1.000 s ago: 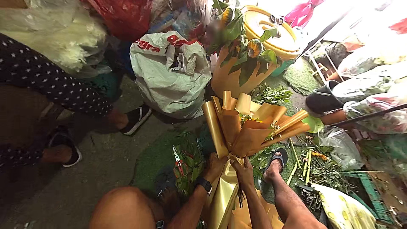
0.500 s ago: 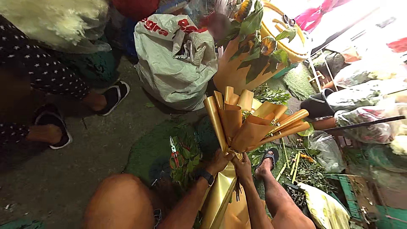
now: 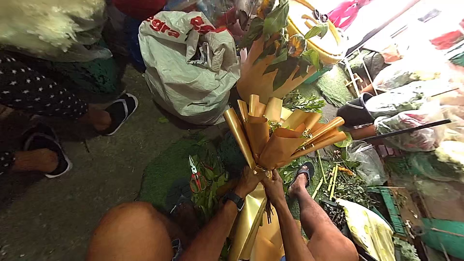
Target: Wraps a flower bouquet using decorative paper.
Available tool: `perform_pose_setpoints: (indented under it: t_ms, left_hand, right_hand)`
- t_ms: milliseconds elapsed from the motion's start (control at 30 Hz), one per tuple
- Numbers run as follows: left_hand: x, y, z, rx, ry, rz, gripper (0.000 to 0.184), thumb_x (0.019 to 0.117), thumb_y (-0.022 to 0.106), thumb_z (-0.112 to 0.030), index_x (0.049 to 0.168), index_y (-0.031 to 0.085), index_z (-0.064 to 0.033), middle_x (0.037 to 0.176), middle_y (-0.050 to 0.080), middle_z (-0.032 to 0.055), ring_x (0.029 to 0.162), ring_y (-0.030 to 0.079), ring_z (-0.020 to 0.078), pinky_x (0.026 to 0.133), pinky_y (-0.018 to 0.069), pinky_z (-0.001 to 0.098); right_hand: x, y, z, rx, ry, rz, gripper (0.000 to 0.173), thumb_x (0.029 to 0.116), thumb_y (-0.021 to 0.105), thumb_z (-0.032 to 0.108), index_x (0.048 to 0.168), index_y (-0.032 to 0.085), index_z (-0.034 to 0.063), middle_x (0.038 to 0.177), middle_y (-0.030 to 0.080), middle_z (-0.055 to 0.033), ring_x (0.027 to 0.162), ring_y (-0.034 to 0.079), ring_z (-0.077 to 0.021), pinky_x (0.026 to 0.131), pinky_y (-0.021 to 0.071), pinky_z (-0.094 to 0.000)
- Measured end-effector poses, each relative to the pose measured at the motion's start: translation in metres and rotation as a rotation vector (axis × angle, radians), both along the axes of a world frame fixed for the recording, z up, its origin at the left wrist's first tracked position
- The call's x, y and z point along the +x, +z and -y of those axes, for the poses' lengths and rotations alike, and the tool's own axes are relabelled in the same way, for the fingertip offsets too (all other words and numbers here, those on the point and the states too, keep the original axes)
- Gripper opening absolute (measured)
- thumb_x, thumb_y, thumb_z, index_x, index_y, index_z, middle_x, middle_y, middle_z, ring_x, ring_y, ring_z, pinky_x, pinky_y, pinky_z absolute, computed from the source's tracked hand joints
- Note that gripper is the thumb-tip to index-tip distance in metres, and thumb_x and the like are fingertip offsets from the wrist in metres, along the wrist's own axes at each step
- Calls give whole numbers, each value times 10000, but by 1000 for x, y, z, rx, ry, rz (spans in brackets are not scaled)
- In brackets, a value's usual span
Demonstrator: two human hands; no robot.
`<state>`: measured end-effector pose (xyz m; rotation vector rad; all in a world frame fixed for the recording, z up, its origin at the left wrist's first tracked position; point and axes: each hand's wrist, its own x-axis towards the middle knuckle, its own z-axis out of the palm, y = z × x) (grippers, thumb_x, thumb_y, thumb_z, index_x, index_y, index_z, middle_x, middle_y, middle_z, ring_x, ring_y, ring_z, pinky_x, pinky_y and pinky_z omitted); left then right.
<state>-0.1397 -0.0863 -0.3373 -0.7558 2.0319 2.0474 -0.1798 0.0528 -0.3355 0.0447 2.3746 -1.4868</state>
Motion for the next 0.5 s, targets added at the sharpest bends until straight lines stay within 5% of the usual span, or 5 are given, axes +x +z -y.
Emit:
perform_pose_setpoints:
  t_ms: [267,500]
  left_hand:
    - [-10,-1,-14,23,138,49,815,730,895,-356,1354,537,26,1254,662,172,1202,629,253,1058,507,452]
    - [-12,-5,-18,-15,152,25,782,745,882,-398,1327,558,12,1208,680,147,1163,647,225,1031,524,434]
  right_hand:
    - [-2,0,-4,64,58,-25,721,718,842,211,1379,582,89,1305,656,-91,1198,629,-144,1012,550,-393]
    - [-9,-5,-9,139,98,-32,706,736,837,344,1361,606,112,1305,658,-79,1219,616,-151,1049,520,-423]
